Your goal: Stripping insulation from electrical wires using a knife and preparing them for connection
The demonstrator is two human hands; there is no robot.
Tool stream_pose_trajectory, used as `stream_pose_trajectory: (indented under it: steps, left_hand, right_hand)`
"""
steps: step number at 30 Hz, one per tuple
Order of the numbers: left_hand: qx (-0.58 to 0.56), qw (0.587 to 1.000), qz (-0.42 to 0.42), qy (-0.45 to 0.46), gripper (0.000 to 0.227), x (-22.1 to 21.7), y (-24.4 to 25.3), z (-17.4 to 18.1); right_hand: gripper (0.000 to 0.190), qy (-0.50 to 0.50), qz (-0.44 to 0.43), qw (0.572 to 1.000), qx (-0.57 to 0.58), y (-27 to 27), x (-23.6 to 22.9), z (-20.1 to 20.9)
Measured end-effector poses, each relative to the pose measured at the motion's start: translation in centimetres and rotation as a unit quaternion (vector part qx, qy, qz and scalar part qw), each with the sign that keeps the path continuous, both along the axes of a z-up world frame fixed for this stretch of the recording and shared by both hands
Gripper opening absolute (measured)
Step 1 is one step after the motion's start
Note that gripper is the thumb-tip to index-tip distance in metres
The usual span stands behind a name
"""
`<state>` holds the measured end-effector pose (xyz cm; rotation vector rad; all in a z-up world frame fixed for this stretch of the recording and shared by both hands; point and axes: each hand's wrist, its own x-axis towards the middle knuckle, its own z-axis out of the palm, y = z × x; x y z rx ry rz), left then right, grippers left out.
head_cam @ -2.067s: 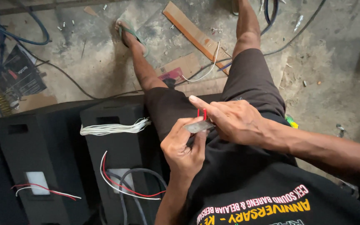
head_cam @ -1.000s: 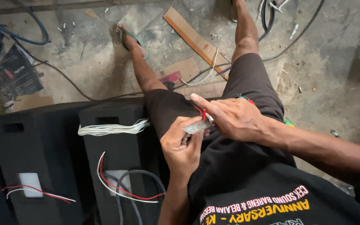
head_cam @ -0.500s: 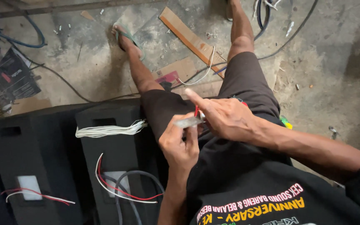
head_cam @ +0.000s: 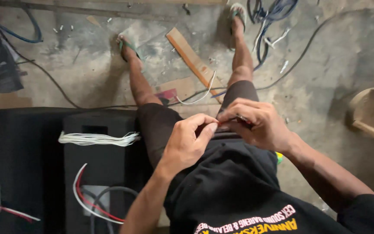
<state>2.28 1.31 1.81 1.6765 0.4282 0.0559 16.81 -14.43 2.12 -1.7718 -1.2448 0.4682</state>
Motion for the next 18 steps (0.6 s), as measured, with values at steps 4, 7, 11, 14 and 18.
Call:
stream_pose_trajectory:
  steps: [4, 7, 11, 14, 18]
  left_hand:
    - [-0.044, 0.998, -0.030, 0.028, 0.016, 0.5, 0.3, -0.4]
    - [0.001, 0.999, -0.037, 0.020, 0.013, 0.8, 0.1, -0.6]
    - [0.100, 0.991, -0.007, -0.084, 0.009, 1.2, -2.1, -2.0]
    - [0.163, 0.975, 0.021, -0.146, 0.011, 1.4, -3.4, -3.7]
    - [0.046, 0.995, 0.010, -0.089, 0.009, 0.9, -2.8, -3.5]
  right_hand:
    - [0.006, -0.017, 0.023, 0.999, -0.014, -0.7, 0.4, 0.0]
    - [0.003, -0.058, 0.032, 0.998, -0.013, -1.3, 0.7, -1.4]
    - [0.006, -0.110, 0.023, 0.994, -0.006, -2.2, 1.3, -3.3]
    - [0.004, -0.127, -0.003, 0.992, -0.002, -2.2, 1.1, -3.8]
    - [0.002, -0.077, -0.017, 0.997, 0.001, -2.1, 0.5, -3.0]
